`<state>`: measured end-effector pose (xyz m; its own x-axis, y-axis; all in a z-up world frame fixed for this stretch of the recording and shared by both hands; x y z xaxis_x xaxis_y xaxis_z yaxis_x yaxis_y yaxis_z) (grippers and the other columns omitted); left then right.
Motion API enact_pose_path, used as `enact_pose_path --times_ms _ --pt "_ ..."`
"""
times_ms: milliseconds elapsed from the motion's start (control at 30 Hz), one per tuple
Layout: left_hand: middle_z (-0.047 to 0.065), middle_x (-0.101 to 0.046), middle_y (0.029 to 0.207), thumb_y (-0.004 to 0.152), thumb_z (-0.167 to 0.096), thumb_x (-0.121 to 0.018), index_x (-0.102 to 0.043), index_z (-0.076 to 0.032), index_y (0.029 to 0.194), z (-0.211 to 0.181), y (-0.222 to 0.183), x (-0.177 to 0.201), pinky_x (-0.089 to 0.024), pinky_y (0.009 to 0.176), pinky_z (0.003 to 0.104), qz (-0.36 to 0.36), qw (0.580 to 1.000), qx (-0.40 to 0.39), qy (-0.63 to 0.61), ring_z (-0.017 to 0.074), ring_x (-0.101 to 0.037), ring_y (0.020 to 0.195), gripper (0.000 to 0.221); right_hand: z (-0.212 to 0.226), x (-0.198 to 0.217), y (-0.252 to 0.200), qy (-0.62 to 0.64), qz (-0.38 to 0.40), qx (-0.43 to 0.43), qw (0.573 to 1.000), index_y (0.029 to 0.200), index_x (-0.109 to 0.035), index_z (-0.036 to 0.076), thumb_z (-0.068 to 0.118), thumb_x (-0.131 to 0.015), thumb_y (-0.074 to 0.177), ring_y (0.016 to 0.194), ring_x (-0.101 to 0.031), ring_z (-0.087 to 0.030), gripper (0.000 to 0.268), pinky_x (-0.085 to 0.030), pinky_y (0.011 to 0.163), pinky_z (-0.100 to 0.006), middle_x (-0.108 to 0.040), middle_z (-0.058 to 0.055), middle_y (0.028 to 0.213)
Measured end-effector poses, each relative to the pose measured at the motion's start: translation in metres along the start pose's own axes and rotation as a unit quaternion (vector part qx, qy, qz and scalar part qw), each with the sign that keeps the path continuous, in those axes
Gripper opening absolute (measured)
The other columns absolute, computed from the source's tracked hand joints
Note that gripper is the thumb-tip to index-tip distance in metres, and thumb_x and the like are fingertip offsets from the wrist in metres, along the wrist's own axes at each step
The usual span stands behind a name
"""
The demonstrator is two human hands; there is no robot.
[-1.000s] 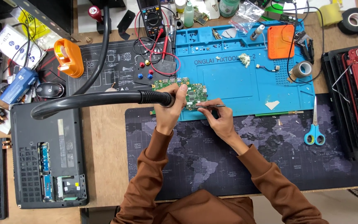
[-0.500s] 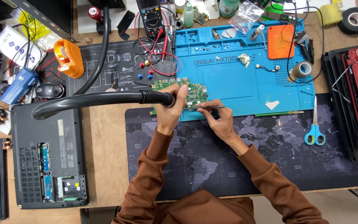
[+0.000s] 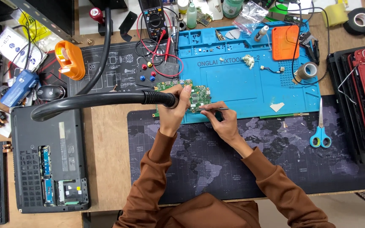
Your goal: Repairing a laptop motherboard using a heat gun and testing circuits with a multimeter
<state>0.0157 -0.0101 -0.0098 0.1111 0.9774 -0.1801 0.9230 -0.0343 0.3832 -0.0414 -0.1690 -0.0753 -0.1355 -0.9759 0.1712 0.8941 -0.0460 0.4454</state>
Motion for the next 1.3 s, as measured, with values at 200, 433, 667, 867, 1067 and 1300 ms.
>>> enact_pose_path --times_ms 200,433,667,867,1067,1300 --pt "-0.001 -0.04 0.039 0.104 -0.007 -0.059 -0.047 -0.013 0.055 0.002 -0.002 0.0 -0.031 0.04 0.017 0.002 1.0 0.011 0.005 0.0029 -0.03 0.036 0.051 0.003 0.0 0.002 0.005 0.004 0.002 1.0 0.103 -0.07 0.004 -0.003 -0.077 0.092 0.07 -0.063 -0.009 0.015 -0.052 0.065 -0.028 -0.078 -0.011 0.094" --pt "-0.002 -0.037 0.039 0.104 -0.007 -0.059 -0.046 -0.014 0.055 0.0 -0.001 -0.001 -0.03 0.041 0.017 0.001 1.0 0.01 -0.001 0.0023 -0.028 0.037 0.051 0.002 0.0 0.002 0.011 -0.004 -0.002 1.0 0.1 -0.071 0.004 -0.003 -0.079 0.089 0.069 -0.064 -0.01 0.015 -0.052 0.065 -0.027 -0.078 -0.011 0.093" --pt "-0.001 -0.037 0.039 0.104 -0.006 -0.059 -0.047 -0.012 0.056 -0.008 0.0 0.003 -0.032 0.041 0.017 -0.01 1.0 0.01 0.011 0.0034 -0.031 0.037 0.05 0.003 -0.001 0.002 0.006 -0.009 -0.004 1.0 0.1 -0.071 0.006 0.0 -0.081 0.089 0.07 -0.066 -0.01 0.015 -0.053 0.065 -0.025 -0.079 -0.009 0.094" --pt "0.001 -0.036 0.041 0.103 -0.003 -0.057 -0.044 -0.011 0.058 -0.018 -0.001 0.02 -0.036 0.042 0.021 -0.029 0.999 0.013 -0.017 0.009 -0.035 0.037 0.048 0.004 0.0 0.003 0.015 -0.013 -0.023 1.0 0.1 -0.071 0.006 0.0 -0.08 0.09 0.072 -0.067 -0.008 0.015 -0.053 0.066 -0.023 -0.08 -0.009 0.095" --pt "0.002 -0.036 0.04 0.103 -0.001 -0.056 -0.044 -0.011 0.056 -0.028 -0.004 0.03 -0.036 0.041 0.021 -0.043 0.998 -0.005 -0.034 0.0105 -0.034 0.035 0.05 0.015 -0.005 0.015 0.005 -0.038 -0.044 0.998 0.102 -0.068 0.005 0.0 -0.075 0.095 0.071 -0.068 -0.013 0.012 -0.055 0.067 -0.027 -0.079 -0.012 0.096" --pt "0.004 -0.035 0.038 0.102 0.003 -0.054 -0.042 -0.009 0.055 -0.029 -0.007 0.039 -0.037 0.04 0.023 -0.04 0.996 -0.035 -0.077 0.0127 -0.034 0.033 0.05 0.006 -0.02 0.061 -0.07 -0.121 -0.032 0.99 0.107 -0.062 0.006 0.007 -0.07 0.105 0.064 -0.057 -0.015 0.008 -0.052 0.061 -0.026 -0.07 -0.009 0.087"
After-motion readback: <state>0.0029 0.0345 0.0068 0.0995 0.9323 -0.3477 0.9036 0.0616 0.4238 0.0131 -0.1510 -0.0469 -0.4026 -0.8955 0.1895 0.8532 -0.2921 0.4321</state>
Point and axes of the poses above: each hand's wrist, its own y-axis towards the middle knuckle, its own x-axis out of the back of the hand, z = x × y, the point moved 1 cm from there along y, towards the middle knuckle
